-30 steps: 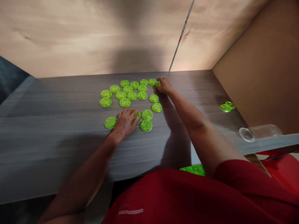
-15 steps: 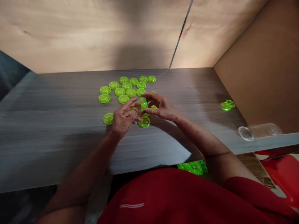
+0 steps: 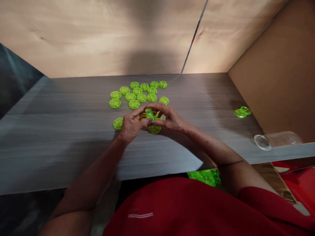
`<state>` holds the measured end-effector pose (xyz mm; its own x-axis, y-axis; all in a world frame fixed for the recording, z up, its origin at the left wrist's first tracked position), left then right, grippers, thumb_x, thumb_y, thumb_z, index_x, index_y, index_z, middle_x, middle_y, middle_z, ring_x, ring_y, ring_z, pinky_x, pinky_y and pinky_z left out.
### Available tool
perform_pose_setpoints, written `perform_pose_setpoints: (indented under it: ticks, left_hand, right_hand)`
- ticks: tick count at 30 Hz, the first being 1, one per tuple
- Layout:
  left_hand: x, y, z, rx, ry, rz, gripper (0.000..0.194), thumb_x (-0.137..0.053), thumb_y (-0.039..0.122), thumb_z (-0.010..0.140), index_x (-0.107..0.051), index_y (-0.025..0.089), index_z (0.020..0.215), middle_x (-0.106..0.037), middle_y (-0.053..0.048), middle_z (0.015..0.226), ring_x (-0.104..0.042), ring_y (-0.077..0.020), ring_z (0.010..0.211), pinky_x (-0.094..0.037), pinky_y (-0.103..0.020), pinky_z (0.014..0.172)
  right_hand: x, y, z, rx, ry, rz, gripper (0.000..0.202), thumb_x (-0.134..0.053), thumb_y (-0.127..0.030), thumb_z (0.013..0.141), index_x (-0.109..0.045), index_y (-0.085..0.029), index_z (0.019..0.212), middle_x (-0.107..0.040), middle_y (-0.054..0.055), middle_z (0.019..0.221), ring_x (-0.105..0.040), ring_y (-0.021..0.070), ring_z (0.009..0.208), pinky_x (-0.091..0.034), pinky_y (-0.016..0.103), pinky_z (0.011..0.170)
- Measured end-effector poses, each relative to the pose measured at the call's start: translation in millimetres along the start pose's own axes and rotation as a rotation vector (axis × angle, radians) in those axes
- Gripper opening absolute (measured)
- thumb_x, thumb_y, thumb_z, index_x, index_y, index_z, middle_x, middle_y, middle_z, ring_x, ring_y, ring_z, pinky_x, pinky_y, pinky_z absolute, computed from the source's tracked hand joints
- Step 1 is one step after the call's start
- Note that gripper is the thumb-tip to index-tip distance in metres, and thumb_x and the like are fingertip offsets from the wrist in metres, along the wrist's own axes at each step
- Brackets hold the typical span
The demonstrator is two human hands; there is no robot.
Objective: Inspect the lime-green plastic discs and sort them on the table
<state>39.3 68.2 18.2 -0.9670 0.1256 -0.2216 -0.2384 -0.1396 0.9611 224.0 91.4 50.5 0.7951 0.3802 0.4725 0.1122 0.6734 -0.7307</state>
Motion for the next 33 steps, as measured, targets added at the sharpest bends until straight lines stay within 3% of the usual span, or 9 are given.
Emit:
perform_pose_setpoints:
  ticks: [7,11,13,15,18,20,23,27,33]
  left_hand:
    - [-3.1,6,-4,-0.025,-0.026,0.103,0.069,-0.109,0.049,0.073,-0.086,0.020,0.131,-0.087,-0.015,0.134,-0.084,-0.0356,0.128,-0.071,-0.053,0.113]
    - [-2.6,5,-1,-0.030,-0.040,0.155,0.068,-0.105,0.051,0.075,-0.085,0.019,0.131,-0.087,-0.014,0.128,-0.086,-0.0304,0.114,-0.074,-0.044,0.100]
    - [11.2,5,11,-0.028,-0.049,0.238,0.075,-0.105,0.052,0.074,-0.082,0.020,0.138,-0.087,-0.012,0.119,-0.085,-0.0254,0.096,-0.073,-0.039,0.084]
    - [38.3,9,32,-0.067,0.021,0.410,0.072,-0.102,0.051,0.076,-0.082,0.021,0.139,-0.086,-0.010,0.112,-0.080,-0.0217,0.084,-0.071,-0.037,0.076]
    - [81.2,24,65,-0.180,0.213,0.780,0.044,-0.094,0.042,0.082,-0.087,0.022,0.120,-0.084,-0.009,0.101,-0.079,-0.0263,0.088,-0.071,-0.048,0.091]
    - [87.9,27,86,-0.212,0.187,1.037,0.028,-0.090,0.034,0.082,-0.087,0.024,0.108,-0.083,-0.010,0.101,-0.080,-0.0341,0.101,-0.067,-0.059,0.105]
    - [68.8,19,106,-0.241,0.026,1.288,0.025,-0.083,0.027,0.086,-0.087,0.022,0.110,-0.084,-0.016,0.117,-0.075,-0.0416,0.124,-0.058,-0.064,0.118]
    - [34.6,1,121,-0.201,-0.142,1.540,0.035,-0.079,0.029,0.089,-0.084,0.015,0.121,-0.080,-0.022,0.130,-0.066,-0.0455,0.136,-0.055,-0.063,0.120]
    - [16.5,-7,135,-0.128,-0.180,1.649,0.034,-0.073,0.025,0.094,-0.080,0.011,0.124,-0.077,-0.027,0.139,-0.060,-0.0488,0.145,-0.049,-0.064,0.121]
  right_hand:
    - [-10,-9,0,0.017,0.049,0.000,0.056,-0.084,-0.061,0.103,-0.073,-0.031,0.149,-0.076,0.012,0.146,-0.072,0.0264,0.118,-0.066,0.039,0.090]
    - [-7,-6,3,0.020,0.038,-0.047,0.052,-0.083,-0.059,0.103,-0.075,-0.030,0.145,-0.078,0.012,0.138,-0.073,0.0264,0.116,-0.066,0.042,0.093]
    - [13,8,6,-0.043,0.070,-0.111,0.052,-0.087,-0.054,0.100,-0.076,-0.028,0.144,-0.079,0.011,0.132,-0.073,0.0250,0.107,-0.066,0.042,0.092]
    - [46,29,8,-0.162,0.160,-0.213,0.057,-0.091,-0.048,0.092,-0.077,-0.026,0.143,-0.079,0.012,0.131,-0.072,0.0251,0.100,-0.066,0.043,0.089]
    - [96,64,3,-0.371,0.274,-0.417,0.060,-0.087,-0.033,0.085,-0.077,-0.021,0.143,-0.077,0.012,0.126,-0.073,0.0273,0.096,-0.066,0.048,0.094]
    - [118,85,-5,-0.498,0.296,-0.580,0.060,-0.084,-0.027,0.080,-0.080,-0.019,0.139,-0.075,0.015,0.124,-0.073,0.0313,0.099,-0.065,0.055,0.101]
    - [125,109,-17,-0.609,0.259,-0.676,0.058,-0.081,-0.024,0.079,-0.081,-0.017,0.137,-0.073,0.020,0.129,-0.075,0.0379,0.112,-0.062,0.060,0.112]
    - [117,125,-24,-0.586,0.175,-0.686,0.055,-0.080,-0.028,0.083,-0.081,-0.016,0.137,-0.074,0.022,0.138,-0.076,0.0403,0.122,-0.060,0.060,0.117]
    - [112,135,-23,-0.554,0.093,-0.716,0.059,-0.077,-0.035,0.090,-0.075,-0.019,0.146,-0.078,0.023,0.143,-0.074,0.0422,0.130,-0.059,0.060,0.117]
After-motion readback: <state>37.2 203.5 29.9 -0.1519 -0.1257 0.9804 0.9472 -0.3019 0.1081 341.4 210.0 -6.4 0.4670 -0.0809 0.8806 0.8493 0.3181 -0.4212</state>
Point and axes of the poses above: each hand's wrist, its own z-axis towards the middle knuckle, its own x-axis out of the back of the hand, y = z × x, the point moved 6 cm from there along z, towards the middle knuckle
